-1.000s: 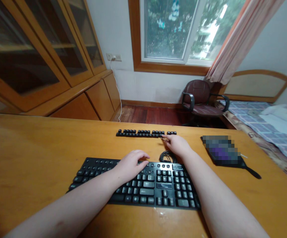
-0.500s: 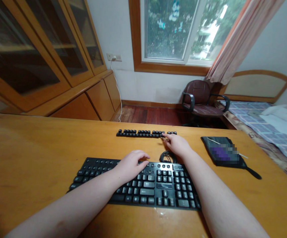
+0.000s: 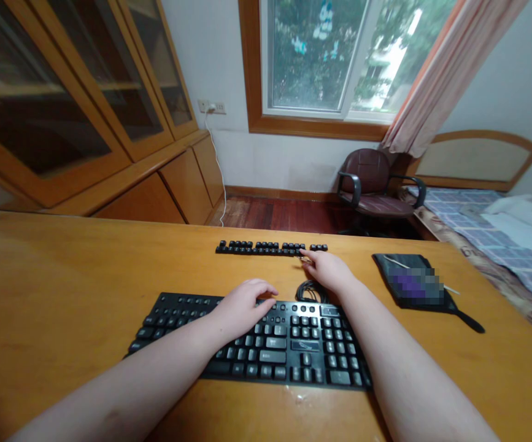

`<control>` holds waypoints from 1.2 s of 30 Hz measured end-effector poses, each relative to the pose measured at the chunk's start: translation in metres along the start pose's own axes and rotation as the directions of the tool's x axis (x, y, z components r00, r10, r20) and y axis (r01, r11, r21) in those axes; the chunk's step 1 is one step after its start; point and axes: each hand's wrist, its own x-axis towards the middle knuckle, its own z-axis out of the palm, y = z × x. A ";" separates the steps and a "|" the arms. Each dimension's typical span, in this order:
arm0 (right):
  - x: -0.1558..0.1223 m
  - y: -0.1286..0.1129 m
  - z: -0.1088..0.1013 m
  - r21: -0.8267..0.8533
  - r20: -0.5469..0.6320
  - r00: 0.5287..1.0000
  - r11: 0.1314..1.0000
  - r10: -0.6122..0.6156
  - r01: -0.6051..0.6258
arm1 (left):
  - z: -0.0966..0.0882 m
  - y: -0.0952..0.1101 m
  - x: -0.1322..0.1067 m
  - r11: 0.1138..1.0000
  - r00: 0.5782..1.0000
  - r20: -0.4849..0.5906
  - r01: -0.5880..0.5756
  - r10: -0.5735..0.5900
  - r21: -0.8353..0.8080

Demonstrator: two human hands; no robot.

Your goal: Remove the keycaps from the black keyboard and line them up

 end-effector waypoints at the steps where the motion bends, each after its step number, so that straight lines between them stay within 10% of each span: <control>1: 0.000 0.000 -0.001 -0.002 0.000 1.000 1.000 0.003 -0.003 | 0.000 0.000 0.000 1.000 1.000 0.000 -0.001 0.001 -0.001; 10: -0.007 -0.007 -0.009 0.131 -0.144 0.990 0.991 -0.011 0.030 | -0.005 0.004 -0.001 1.000 0.999 0.031 -0.027 0.027 0.006; 19: -0.051 -0.048 -0.074 0.388 -0.461 0.887 0.901 0.007 0.194 | -0.006 0.024 -0.015 0.939 0.911 0.282 -0.335 0.302 0.077; 25: -0.075 -0.076 -0.033 0.705 -0.330 0.931 0.696 0.153 0.136 | -0.008 0.022 -0.018 0.948 0.928 0.315 -0.263 0.198 0.179; 36: -0.069 -0.091 0.009 0.683 -0.222 0.975 0.717 0.021 0.140 | -0.017 0.022 -0.011 0.989 0.966 0.236 -0.128 0.107 0.074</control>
